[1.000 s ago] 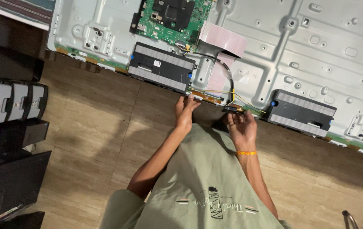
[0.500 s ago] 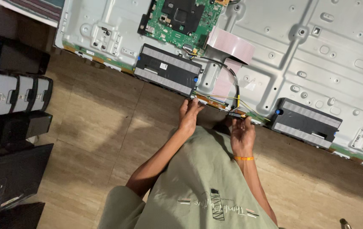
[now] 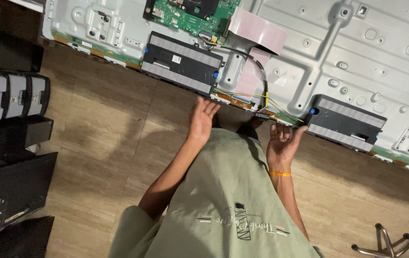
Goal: The person works on a television lying face-down, reconnecting a black cable connector to the mainboard area and routing the cable along the metal chassis. They press the connector into place, adjust nearby boards and ribbon cables, and reposition the cable across the panel.
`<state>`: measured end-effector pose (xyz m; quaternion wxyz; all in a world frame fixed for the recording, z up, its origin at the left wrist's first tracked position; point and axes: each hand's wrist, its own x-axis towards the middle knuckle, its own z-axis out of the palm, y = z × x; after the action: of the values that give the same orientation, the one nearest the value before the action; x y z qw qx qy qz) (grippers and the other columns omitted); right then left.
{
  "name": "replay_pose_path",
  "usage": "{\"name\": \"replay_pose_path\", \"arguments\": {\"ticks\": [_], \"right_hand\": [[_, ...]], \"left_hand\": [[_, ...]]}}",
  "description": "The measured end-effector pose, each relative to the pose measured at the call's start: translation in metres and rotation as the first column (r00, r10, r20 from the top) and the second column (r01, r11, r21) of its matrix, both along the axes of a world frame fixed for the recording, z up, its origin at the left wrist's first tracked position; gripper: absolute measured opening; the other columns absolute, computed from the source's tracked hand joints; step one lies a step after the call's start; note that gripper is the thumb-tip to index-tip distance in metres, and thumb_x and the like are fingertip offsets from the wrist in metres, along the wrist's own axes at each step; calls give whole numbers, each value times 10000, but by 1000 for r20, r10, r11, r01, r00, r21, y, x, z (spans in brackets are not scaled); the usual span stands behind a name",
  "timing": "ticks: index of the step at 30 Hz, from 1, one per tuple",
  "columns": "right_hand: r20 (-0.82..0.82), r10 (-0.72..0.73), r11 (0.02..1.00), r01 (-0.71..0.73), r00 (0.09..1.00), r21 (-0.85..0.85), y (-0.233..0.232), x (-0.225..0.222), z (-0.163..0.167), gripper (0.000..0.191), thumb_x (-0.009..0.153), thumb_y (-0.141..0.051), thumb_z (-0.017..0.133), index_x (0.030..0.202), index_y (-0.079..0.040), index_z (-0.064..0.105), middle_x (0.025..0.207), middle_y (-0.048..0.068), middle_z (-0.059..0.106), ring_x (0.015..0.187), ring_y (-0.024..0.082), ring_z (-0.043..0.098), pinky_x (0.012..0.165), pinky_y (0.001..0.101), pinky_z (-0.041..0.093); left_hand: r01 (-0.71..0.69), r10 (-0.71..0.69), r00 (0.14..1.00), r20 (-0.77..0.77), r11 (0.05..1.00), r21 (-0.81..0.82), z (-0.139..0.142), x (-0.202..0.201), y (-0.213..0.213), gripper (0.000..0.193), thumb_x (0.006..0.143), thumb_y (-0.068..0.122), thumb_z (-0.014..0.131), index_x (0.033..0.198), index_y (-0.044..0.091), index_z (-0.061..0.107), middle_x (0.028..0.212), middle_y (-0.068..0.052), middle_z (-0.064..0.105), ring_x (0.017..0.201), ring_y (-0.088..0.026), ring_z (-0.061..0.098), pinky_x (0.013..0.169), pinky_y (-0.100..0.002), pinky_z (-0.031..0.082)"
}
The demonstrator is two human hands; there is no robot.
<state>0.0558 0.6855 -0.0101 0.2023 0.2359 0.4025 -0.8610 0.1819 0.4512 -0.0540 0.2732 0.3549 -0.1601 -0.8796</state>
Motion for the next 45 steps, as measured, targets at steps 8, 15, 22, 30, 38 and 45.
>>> {"name": "replay_pose_path", "arguments": {"ticks": [8,15,22,30,38,45], "right_hand": [[-32,-261,962,263,965,77,72,-36,-37,904,802,-789,589,1373,-93,511,1139,69,636,942,187,573,1047,490,522],[-265,-385,923,365,884,-124,166,-102,-52,969,822,-761,535,1508,-76,544,1544,91,582,1427,289,578,1261,503,382],[-400,-435,882,471,806,-10,160,-132,-35,944,832,-758,581,1526,-130,460,1573,71,497,1454,303,499,1245,510,385],[-261,-431,891,453,864,26,147,-134,-11,732,929,-582,633,1449,-70,566,1460,84,600,1355,276,569,1194,462,475],[-251,-419,893,447,873,61,151,-135,-13,522,972,-475,570,1274,-59,660,1298,89,666,1208,273,630,1075,453,522],[-191,-447,886,462,874,41,147,-137,-10,485,949,-439,537,1214,-57,674,1233,90,697,1158,278,658,1037,461,541]], "left_hand": [[-287,281,914,-292,958,26,-41,21,-84,510,1079,631,606,955,165,441,895,-15,431,808,-204,456,767,-406,393],[-409,433,893,125,894,-183,-17,5,-129,1009,826,821,459,1573,160,304,1605,-30,333,1463,-218,354,1201,-447,289],[-347,449,870,203,851,-393,25,-22,-121,1031,913,771,471,1630,80,206,1674,-77,255,1500,-247,330,1233,-424,288],[-153,298,926,234,860,-487,77,-41,-100,853,1025,622,488,1602,14,331,1556,-135,474,1358,-238,527,1160,-386,452],[-162,304,927,220,853,-497,79,-44,-99,856,1030,621,467,1600,9,286,1588,-129,434,1420,-244,492,1210,-406,422],[-161,321,921,220,829,-535,82,-48,-99,842,1036,613,462,1586,-3,297,1581,-147,429,1411,-273,493,1211,-432,432]]}}
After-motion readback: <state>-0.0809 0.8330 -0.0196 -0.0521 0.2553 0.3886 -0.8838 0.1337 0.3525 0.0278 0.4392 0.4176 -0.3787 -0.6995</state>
